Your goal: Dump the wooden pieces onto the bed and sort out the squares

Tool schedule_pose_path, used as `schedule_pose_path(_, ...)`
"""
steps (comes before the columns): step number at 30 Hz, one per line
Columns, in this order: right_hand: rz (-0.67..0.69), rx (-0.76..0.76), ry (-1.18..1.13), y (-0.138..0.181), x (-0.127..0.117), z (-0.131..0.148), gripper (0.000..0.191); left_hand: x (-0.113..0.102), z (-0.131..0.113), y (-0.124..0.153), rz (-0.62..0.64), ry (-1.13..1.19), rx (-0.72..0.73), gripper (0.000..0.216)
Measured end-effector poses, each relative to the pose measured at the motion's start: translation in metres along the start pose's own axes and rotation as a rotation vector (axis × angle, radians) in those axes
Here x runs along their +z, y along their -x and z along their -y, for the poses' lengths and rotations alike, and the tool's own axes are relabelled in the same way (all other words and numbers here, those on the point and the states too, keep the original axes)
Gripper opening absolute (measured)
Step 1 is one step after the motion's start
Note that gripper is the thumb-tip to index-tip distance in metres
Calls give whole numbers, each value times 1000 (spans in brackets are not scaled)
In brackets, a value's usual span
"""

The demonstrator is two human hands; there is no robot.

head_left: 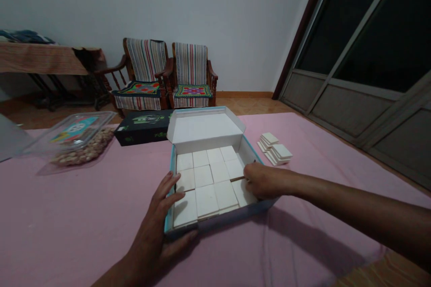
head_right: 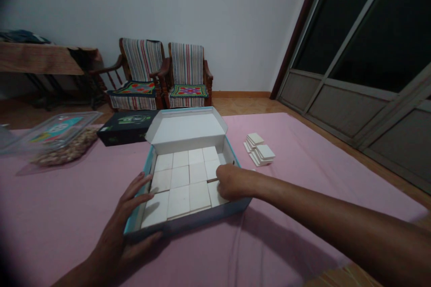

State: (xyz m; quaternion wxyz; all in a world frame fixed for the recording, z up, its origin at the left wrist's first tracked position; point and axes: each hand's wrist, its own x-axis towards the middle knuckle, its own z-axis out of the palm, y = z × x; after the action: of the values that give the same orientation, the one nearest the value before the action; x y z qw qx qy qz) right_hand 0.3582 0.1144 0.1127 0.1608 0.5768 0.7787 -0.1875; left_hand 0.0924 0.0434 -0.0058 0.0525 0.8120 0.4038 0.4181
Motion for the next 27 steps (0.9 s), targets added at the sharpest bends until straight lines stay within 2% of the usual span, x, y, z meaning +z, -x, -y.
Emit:
schedule_pose_path(5, -26, -28, 7, -2, 4, -1, 30, 2, 1, -1, -21, -12, 14, 54)
schedule_pose_path(8, -96, -35, 24, 2, -7, 1, 24, 1, 1, 0, -31, -17, 4, 49)
schedule_pose_path(10, -186, -83, -80, 3, -18, -5, 21, 1, 0, 0, -40, -9, -22, 44)
schedule_pose_path(13, -393, -171, -498, -2, -29, -29, 21, 2, 0, 1, -50, -4, -46, 40)
schedule_pose_path(16, -745, -143, -897, -20, -25, -66, 20, 6, 2, 2, -47, -43, -4, 46)
schedule_pose_path(18, -993, -80, -1015, -37, -15, -93, 20, 8, 3, 4, -49, -77, 21, 54)
schedule_pose_path(20, -1202, 7, -972, -54, -3, -118, 25, 10, 3, 4, -46, -91, 25, 60)
schedule_pose_path(22, -1340, 109, -783, -67, 9, -139, 28, 10, -1, 4, -40, -66, -1, 63)
schedule_pose_path(24, -1359, 178, -583, -74, 17, -157, 31, 9, -5, 3, -63, -3, -58, 64)
schedule_pose_path(27, -1223, 288, -394, -76, 24, -179, 39, 8, -9, 1, -142, 98, -156, 66)
